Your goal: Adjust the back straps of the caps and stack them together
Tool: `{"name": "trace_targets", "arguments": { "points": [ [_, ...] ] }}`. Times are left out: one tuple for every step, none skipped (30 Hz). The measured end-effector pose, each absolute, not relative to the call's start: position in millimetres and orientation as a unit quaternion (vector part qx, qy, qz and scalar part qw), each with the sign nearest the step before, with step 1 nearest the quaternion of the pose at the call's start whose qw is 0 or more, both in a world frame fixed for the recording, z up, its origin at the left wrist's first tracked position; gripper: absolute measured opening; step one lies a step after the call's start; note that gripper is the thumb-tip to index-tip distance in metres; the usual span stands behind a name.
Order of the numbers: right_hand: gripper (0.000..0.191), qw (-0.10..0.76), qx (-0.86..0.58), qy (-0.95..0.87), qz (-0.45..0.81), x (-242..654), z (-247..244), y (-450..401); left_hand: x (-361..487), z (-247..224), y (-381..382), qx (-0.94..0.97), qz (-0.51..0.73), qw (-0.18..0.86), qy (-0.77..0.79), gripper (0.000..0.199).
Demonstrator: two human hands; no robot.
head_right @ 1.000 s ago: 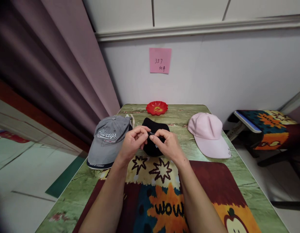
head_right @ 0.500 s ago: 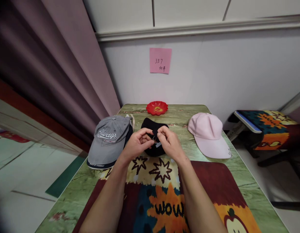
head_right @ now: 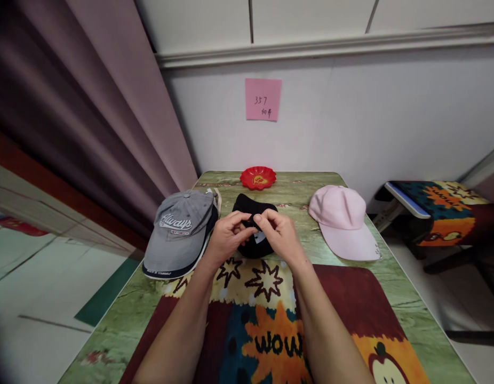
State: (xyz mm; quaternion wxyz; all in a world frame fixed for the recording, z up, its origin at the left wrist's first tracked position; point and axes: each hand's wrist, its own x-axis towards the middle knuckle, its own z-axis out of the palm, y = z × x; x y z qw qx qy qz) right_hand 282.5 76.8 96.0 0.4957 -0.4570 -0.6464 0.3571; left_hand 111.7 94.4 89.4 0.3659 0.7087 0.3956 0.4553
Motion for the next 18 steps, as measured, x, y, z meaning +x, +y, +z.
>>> {"name": "trace_targets", "arguments": {
  "points": [
    [0.042,0.498,-0.456,-0.645,0.358,281.7,95.2,77.2,111.7,88.7,94.8,0.711,0.458,0.359,0.394,0.021],
    [0.041,0.501,-0.456,-0.644,0.356,281.2,94.3,77.6,111.6,88.4,95.0,0.715,0.461,0.35,0.393,0.019],
    [0.04,0.503,-0.457,-0.644,0.351,281.0,93.6,78.2,111.6,88.4,95.1,0.719,0.463,0.339,0.391,0.018],
    [0.038,0.507,-0.459,-0.645,0.34,281.1,92.9,78.7,111.5,88.7,94.9,0.724,0.466,0.325,0.392,0.017],
    [0.035,0.511,-0.462,-0.647,0.325,281.5,92.4,79.3,111.4,89.2,94.6,0.728,0.468,0.31,0.393,0.016],
    [0.033,0.516,-0.466,-0.65,0.308,281.9,92.1,79.8,111.3,89.9,94.2,0.732,0.471,0.295,0.394,0.016],
    [0.03,0.519,-0.469,-0.652,0.292,282.2,91.8,80.1,111.3,90.7,93.7,0.735,0.474,0.279,0.396,0.016],
    [0.028,0.522,-0.471,-0.653,0.282,282.4,91.7,80.3,111.4,91.4,93.1,0.739,0.475,0.265,0.397,0.016],
    [0.026,0.523,-0.473,-0.653,0.277,282.4,91.7,80.3,111.7,92.0,92.5,0.744,0.475,0.253,0.396,0.016],
    [0.025,0.523,-0.475,-0.651,0.278,282.0,91.7,80.1,112.1,92.4,91.8,0.75,0.472,0.244,0.394,0.015],
    [0.024,0.523,-0.478,-0.647,0.281,281.4,91.7,79.7,112.8,92.7,91.1,0.756,0.466,0.239,0.392,0.013],
    [0.024,0.522,-0.482,-0.643,0.286,280.6,91.7,79.3,113.5,92.9,90.4,0.761,0.459,0.236,0.392,0.012],
    [0.023,0.522,-0.485,-0.639,0.289,279.7,91.8,78.9,114.4,93.1,89.7,0.766,0.451,0.235,0.394,0.011],
    [0.023,0.521,-0.488,-0.637,0.291,278.8,91.8,78.5,115.3,93.3,89.0,0.769,0.443,0.233,0.397,0.01],
    [0.023,0.519,-0.49,-0.637,0.291,278.0,91.9,78.1,116.0,93.5,88.3,0.772,0.435,0.231,0.402,0.011],
    [0.022,0.519,-0.491,-0.637,0.289,277.4,92.1,77.8,116.6,93.8,87.6,0.773,0.43,0.228,0.406,0.011],
    [0.022,0.518,-0.492,-0.638,0.286,277.0,92.4,77.6,117.1,94.2,87.0,0.774,0.427,0.226,0.409,0.012],
    [0.021,0.519,-0.492,-0.639,0.282,276.9,92.8,77.4,117.3,94.5,86.5,0.775,0.425,0.226,0.41,0.012]
  ]
}}
